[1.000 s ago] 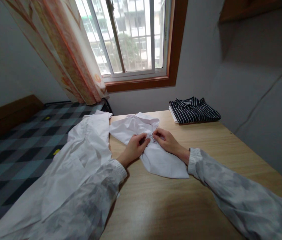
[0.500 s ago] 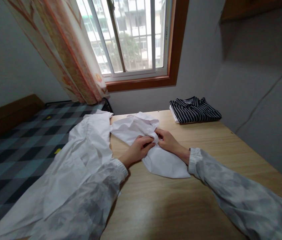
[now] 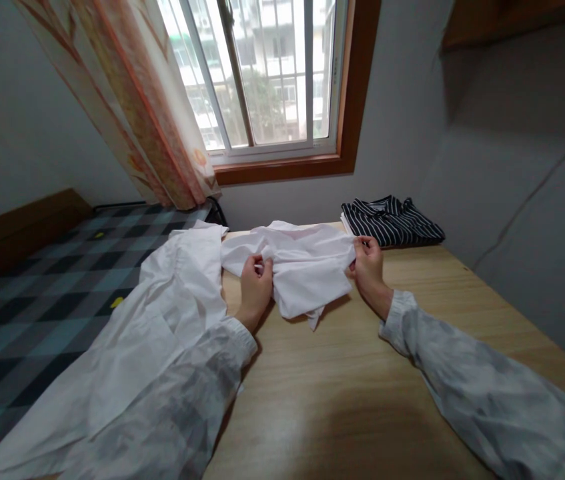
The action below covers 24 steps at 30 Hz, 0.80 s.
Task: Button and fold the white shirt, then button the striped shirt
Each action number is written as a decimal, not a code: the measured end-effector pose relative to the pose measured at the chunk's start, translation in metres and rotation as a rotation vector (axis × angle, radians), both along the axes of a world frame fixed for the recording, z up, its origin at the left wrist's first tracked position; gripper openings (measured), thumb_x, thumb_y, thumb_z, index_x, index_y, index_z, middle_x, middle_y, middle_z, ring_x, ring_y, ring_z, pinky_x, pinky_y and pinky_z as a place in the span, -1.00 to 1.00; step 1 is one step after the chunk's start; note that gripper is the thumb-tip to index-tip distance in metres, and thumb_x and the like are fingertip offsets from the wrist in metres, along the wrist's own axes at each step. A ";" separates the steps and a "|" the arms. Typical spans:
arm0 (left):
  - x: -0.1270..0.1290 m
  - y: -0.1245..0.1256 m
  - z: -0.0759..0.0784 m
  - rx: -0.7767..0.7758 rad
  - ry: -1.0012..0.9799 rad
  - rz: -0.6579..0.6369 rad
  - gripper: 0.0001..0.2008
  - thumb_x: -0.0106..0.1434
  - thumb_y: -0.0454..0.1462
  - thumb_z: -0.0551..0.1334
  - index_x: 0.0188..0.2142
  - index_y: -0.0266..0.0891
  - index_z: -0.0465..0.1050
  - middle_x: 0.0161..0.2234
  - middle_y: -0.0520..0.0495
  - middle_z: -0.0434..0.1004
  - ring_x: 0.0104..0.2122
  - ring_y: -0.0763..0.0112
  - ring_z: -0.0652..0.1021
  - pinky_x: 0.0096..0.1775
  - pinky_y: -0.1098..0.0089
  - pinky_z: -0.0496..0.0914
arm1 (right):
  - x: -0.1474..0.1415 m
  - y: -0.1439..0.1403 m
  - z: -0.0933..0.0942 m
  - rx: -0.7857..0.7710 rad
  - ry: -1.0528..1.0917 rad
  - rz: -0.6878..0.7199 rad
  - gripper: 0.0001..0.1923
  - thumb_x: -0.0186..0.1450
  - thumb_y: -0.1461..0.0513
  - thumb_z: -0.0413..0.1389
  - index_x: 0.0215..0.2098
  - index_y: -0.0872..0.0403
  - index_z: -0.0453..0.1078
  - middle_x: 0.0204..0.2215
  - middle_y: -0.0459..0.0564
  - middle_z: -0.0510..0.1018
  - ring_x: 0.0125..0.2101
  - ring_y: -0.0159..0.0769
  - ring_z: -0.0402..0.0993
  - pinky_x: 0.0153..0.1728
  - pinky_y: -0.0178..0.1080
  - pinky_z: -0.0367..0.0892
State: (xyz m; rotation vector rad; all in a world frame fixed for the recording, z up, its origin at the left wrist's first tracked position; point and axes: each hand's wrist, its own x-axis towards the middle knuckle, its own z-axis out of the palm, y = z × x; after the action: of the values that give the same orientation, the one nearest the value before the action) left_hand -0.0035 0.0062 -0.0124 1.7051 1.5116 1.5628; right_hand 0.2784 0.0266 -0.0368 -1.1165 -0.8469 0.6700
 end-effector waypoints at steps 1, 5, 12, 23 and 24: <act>0.000 -0.002 0.003 0.049 0.018 0.053 -0.78 0.41 -0.13 0.31 -0.04 -0.16 0.42 -0.16 -0.08 0.52 -0.26 0.29 0.49 -0.16 0.30 0.42 | -0.001 0.000 0.000 0.015 0.002 0.003 -0.53 0.37 -0.20 0.18 -0.06 -0.05 0.29 -0.38 -0.13 0.53 -0.52 -0.33 0.36 -0.51 -0.29 0.26; 0.008 -0.023 0.021 0.286 0.245 -0.103 -0.66 0.44 -0.17 0.30 0.16 -0.13 0.43 0.16 -0.24 0.53 0.12 0.09 0.52 0.20 0.09 0.38 | -0.011 -0.002 0.003 0.066 -0.082 0.097 -0.51 0.36 -0.21 0.19 -0.07 -0.05 0.28 -0.30 -0.05 0.60 -0.35 -0.24 0.53 -0.37 -0.25 0.40; 0.017 -0.036 0.030 0.177 0.655 -0.580 -0.58 0.42 -0.09 0.34 0.21 -0.14 0.53 0.01 -0.19 0.67 0.07 0.03 0.59 0.38 -0.04 0.15 | -0.024 -0.010 0.006 0.040 -0.131 0.338 -0.53 0.19 -0.06 0.41 -0.13 -0.02 0.39 -0.25 -0.03 0.61 -0.36 -0.25 0.53 -0.35 -0.23 0.44; 0.000 -0.030 0.038 0.136 0.539 -0.599 -0.83 0.18 -0.27 0.16 -0.52 -0.13 0.24 -0.53 0.02 0.33 -0.42 0.28 0.38 0.01 0.14 0.31 | 0.018 0.012 0.015 0.178 -0.111 -0.082 -0.66 0.27 0.05 0.37 -0.11 0.02 0.46 -0.19 -0.03 0.56 -0.21 -0.22 0.49 -0.09 -0.16 0.42; -0.001 -0.029 0.037 0.118 0.500 -0.577 -0.77 0.22 -0.25 0.13 -0.55 -0.13 0.17 -0.55 0.02 0.30 -0.43 0.29 0.36 -0.02 0.15 0.31 | 0.020 0.012 0.016 0.180 -0.122 -0.096 -0.67 0.27 0.05 0.37 -0.11 0.02 0.46 -0.19 -0.04 0.56 -0.20 -0.22 0.48 -0.09 -0.17 0.41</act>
State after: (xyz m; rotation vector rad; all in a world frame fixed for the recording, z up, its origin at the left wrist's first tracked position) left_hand -0.0048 -0.0224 0.0246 2.4479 0.9714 0.9819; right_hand 0.2983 0.0387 -0.0210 -1.0352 -0.9331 0.4404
